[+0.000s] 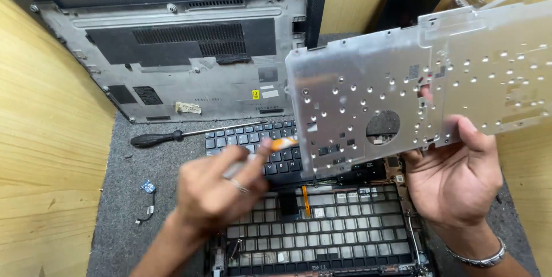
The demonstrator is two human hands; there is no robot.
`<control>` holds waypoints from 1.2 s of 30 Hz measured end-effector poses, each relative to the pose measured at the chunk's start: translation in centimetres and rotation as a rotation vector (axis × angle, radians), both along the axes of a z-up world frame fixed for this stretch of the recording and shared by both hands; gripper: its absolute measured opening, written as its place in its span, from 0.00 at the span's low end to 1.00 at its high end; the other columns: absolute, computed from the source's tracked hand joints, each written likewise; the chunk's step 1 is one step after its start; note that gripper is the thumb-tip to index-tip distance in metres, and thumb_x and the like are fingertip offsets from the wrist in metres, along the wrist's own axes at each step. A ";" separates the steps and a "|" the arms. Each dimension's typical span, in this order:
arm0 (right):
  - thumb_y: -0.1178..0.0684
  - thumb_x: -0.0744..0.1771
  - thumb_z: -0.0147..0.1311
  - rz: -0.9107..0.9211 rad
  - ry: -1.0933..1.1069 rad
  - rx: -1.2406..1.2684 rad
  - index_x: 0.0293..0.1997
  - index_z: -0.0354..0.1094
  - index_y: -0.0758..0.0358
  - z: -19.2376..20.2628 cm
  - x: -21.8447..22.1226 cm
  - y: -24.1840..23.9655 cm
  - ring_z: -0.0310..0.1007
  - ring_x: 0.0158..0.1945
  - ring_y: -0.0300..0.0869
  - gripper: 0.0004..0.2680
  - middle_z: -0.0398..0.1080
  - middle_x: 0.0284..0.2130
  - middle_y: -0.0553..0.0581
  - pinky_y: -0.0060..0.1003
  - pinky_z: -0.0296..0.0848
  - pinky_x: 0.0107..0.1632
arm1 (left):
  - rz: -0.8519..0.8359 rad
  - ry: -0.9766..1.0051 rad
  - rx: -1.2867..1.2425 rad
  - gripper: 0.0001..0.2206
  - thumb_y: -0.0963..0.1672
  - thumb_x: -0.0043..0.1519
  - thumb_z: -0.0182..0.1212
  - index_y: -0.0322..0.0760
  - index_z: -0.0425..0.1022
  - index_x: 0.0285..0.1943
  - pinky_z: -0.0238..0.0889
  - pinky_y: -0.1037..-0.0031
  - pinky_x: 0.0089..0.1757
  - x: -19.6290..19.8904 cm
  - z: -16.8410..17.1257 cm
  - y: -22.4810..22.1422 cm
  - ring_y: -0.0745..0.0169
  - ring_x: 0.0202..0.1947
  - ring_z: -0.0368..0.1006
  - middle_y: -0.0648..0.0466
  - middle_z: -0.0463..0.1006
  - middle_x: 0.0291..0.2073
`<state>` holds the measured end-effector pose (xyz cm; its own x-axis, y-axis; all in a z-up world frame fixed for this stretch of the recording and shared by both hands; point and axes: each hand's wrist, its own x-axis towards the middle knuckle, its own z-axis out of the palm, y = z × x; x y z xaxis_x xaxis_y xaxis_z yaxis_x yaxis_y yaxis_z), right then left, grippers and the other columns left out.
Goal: Cleaning a metal keyboard support plate from a disassembled laptop using a toothbrush to remove dust.
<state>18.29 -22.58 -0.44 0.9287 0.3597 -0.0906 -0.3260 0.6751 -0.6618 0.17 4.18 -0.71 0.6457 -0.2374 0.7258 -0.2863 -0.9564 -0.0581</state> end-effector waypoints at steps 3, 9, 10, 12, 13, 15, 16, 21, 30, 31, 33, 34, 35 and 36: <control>0.52 0.73 0.45 0.008 -0.138 0.035 0.46 0.76 0.59 -0.2 -0.2 -0.4 0.74 0.60 0.56 0.10 0.70 0.64 0.66 0.44 0.80 0.45 | 0.076 -0.050 -0.095 0.17 0.35 0.62 0.57 0.31 0.77 0.60 0.55 0.74 0.22 -0.8 1.1 1.9 0.65 0.18 0.58 0.52 0.72 0.30; 0.44 0.73 0.50 0.021 -0.192 -0.067 0.47 0.74 0.50 0.0 -0.6 0.4 0.76 0.55 0.48 0.08 0.73 0.59 0.56 0.34 0.77 0.36 | 0.221 -0.032 -0.654 0.09 0.40 0.66 0.54 0.24 0.76 0.49 0.53 0.75 0.23 -0.7 1.2 0.4 0.69 0.17 0.57 0.56 0.68 0.20; 0.48 0.74 0.50 0.061 -0.228 -0.026 0.47 0.74 0.58 -0.2 -1.0 0.5 0.78 0.52 0.52 0.08 0.73 0.56 0.64 0.41 0.81 0.39 | 0.121 0.038 -0.970 0.12 0.46 0.65 0.55 0.31 0.74 0.48 0.50 0.79 0.25 -0.6 1.0 0.0 0.73 0.20 0.55 0.59 0.66 0.24; 0.52 0.74 0.50 0.123 -0.268 0.012 0.48 0.75 0.66 -1.0 -1.6 0.7 0.79 0.50 0.57 0.09 0.74 0.53 0.73 0.48 0.85 0.41 | 0.029 0.097 -1.288 0.17 0.53 0.64 0.55 0.37 0.72 0.47 0.47 0.83 0.27 -0.5 0.5 -0.8 0.77 0.23 0.53 0.62 0.64 0.28; 0.55 0.74 0.49 0.176 -0.270 -0.009 0.49 0.74 0.71 -1.6 -1.9 0.6 0.77 0.54 0.61 0.09 0.73 0.53 0.77 0.52 0.85 0.42 | -0.040 0.221 -1.371 0.17 0.53 0.62 0.60 0.37 0.71 0.46 0.50 0.83 0.25 -0.3 0.2 -1.3 0.77 0.21 0.54 0.66 0.59 0.24; 0.57 0.73 0.47 0.247 -0.270 -0.035 0.49 0.73 0.77 -2.3 -2.4 0.7 0.75 0.58 0.65 0.10 0.72 0.52 0.81 0.57 0.85 0.42 | -0.097 0.335 -1.462 0.19 0.54 0.60 0.64 0.38 0.69 0.45 0.53 0.84 0.24 -0.2 0.0 -1.6 0.78 0.20 0.55 0.69 0.54 0.20; 0.58 0.73 0.46 0.255 -0.285 -0.093 0.51 0.69 0.81 -2.2 -2.6 1.0 0.76 0.57 0.66 0.10 0.73 0.50 0.80 0.61 0.83 0.47 | -0.124 0.337 -1.397 0.15 0.51 0.62 0.61 0.36 0.74 0.41 0.55 0.82 0.26 -0.1 0.1 -1.7 0.75 0.22 0.59 0.65 0.63 0.23; 0.62 0.70 0.49 0.255 -0.222 0.022 0.63 0.67 0.69 -4.1 -1.8 0.3 0.74 0.57 0.65 0.14 0.78 0.48 0.65 0.78 0.74 0.50 | -0.210 0.410 -1.503 0.16 0.49 0.63 0.60 0.32 0.79 0.49 0.64 0.79 0.37 -0.1 0.1 -1.9 0.68 0.33 0.71 0.57 0.78 0.33; 0.50 0.73 0.40 0.346 0.013 -0.027 0.52 0.77 0.60 -3.4 -2.1 0.9 0.75 0.53 0.68 0.13 0.74 0.54 0.72 0.68 0.73 0.47 | -0.360 0.840 -1.431 0.11 0.48 0.62 0.65 0.38 0.80 0.47 0.51 0.87 0.28 -0.2 -0.2 -2.4 0.82 0.24 0.56 0.69 0.63 0.24; 0.54 0.71 0.44 0.214 0.000 -0.147 0.58 0.70 0.62 -2.5 -2.3 1.8 0.76 0.47 0.60 0.12 0.75 0.47 0.65 0.68 0.77 0.45 | -0.278 0.818 -1.292 0.13 0.51 0.62 0.62 0.41 0.75 0.42 0.52 0.83 0.25 -0.2 0.1 -1.9 0.78 0.20 0.58 0.67 0.66 0.21; 0.58 0.68 0.48 0.071 -0.006 -0.265 0.64 0.63 0.64 -1.1 -2.6 2.8 0.78 0.40 0.52 0.16 0.75 0.40 0.58 0.68 0.81 0.43 | -0.206 0.803 -1.147 0.15 0.55 0.63 0.59 0.44 0.69 0.37 0.52 0.78 0.22 -0.4 0.5 -1.2 0.75 0.17 0.61 0.65 0.69 0.18; 0.58 0.66 0.50 0.146 0.015 -0.353 0.63 0.60 0.66 -0.6 -2.5 3.0 0.77 0.33 0.55 0.17 0.72 0.38 0.62 0.67 0.82 0.38 | -0.134 0.683 -0.989 0.12 0.51 0.66 0.53 0.41 0.70 0.42 0.56 0.74 0.23 -0.6 0.6 -1.1 0.66 0.16 0.64 0.62 0.71 0.20; 0.57 0.64 0.53 0.222 0.037 -0.439 0.62 0.58 0.69 -0.1 -2.5 3.2 0.76 0.26 0.57 0.20 0.70 0.36 0.65 0.67 0.83 0.34 | -0.067 0.563 -0.830 0.09 0.47 0.70 0.47 0.39 0.70 0.47 0.61 0.70 0.25 -0.8 0.8 -1.0 0.57 0.16 0.67 0.59 0.73 0.21; 0.57 0.64 0.53 0.212 0.044 -0.437 0.62 0.58 0.69 0.7 -2.6 3.6 0.76 0.26 0.57 0.20 0.70 0.36 0.65 0.67 0.83 0.34 | -0.075 0.572 -0.827 0.09 0.47 0.70 0.47 0.39 0.70 0.47 0.61 0.70 0.25 -0.6 1.0 -0.5 0.57 0.16 0.67 0.59 0.73 0.21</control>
<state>15.66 -19.03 0.25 0.8310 0.4597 -0.3133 -0.4606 0.2526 -0.8509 -0.45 3.67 0.30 0.9527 0.1458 0.2667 -0.1247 -0.6126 0.7805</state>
